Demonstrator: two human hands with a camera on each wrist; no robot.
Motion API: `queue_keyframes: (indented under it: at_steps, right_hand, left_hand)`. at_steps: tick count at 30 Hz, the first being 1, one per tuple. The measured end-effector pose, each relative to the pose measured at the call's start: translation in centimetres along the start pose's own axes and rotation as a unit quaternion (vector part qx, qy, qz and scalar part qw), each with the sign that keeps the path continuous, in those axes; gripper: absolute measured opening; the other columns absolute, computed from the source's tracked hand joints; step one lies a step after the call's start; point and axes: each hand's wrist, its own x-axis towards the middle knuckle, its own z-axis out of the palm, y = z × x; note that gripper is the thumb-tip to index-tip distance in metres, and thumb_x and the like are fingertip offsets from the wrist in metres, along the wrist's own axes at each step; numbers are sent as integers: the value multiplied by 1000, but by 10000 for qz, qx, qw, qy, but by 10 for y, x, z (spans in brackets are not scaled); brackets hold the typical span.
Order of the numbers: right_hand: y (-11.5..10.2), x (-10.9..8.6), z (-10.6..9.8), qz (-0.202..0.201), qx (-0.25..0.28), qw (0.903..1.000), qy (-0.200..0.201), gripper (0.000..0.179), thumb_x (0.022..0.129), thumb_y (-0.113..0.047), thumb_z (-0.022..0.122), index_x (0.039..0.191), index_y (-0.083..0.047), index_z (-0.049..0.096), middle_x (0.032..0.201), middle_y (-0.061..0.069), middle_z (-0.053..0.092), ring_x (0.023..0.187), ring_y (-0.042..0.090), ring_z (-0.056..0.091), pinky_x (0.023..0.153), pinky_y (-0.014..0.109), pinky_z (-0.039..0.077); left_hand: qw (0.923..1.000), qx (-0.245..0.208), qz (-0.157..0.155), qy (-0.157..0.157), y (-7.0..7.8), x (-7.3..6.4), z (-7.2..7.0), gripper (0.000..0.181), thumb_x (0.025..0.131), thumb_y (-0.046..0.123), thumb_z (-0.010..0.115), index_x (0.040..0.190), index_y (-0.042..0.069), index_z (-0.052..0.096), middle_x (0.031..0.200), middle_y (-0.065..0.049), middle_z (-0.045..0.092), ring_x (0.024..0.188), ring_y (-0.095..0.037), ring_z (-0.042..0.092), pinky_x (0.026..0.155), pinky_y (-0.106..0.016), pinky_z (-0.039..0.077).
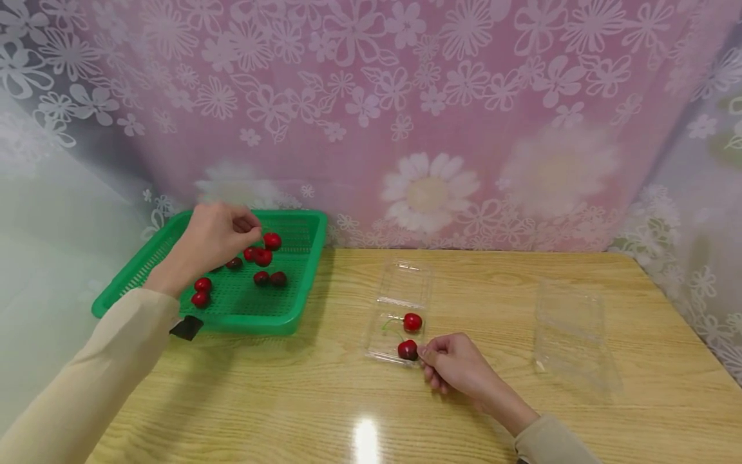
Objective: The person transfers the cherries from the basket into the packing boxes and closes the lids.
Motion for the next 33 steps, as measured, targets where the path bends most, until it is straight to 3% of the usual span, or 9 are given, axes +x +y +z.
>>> queue_keyframes:
  at_steps: [6,15,25,33]
  right_hand:
    - [0,0,0,-10,-10,10000,-12,27,107,-20,53,91,0,62,71,0,61,59,9,54,51,22,46]
    - [2,1,-1,16,-10,10000,-3,28,107,-21,53,91,-1,62,70,0,60,59,10,53,51,22,46]
    - [1,1,-1,20,-24,10000,24,26,107,-20,54,91,-1,61,70,0,61,59,9,54,51,22,46]
    - [0,0,0,6,-14,10000,-11,26,107,-19,53,91,0,61,70,0,61,58,9,53,50,22,45]
  left_hand:
    - [9997,-5,170,187,7,-6,5,18,97,12,63,106,4,76,96,-13,78,88,-24,74,79,-43,61]
    - [9978,-104,213,626,8,-15,20,17,95,12,62,98,8,78,89,-7,79,77,-18,72,69,-36,58]
    - [9960,-251,209,826,13,-18,26,13,92,12,64,91,12,77,82,-4,78,75,-15,73,65,-33,57]
    - [9950,-570,89,816,17,-23,28,11,90,14,66,87,15,77,82,-2,78,74,-13,73,65,-33,58]
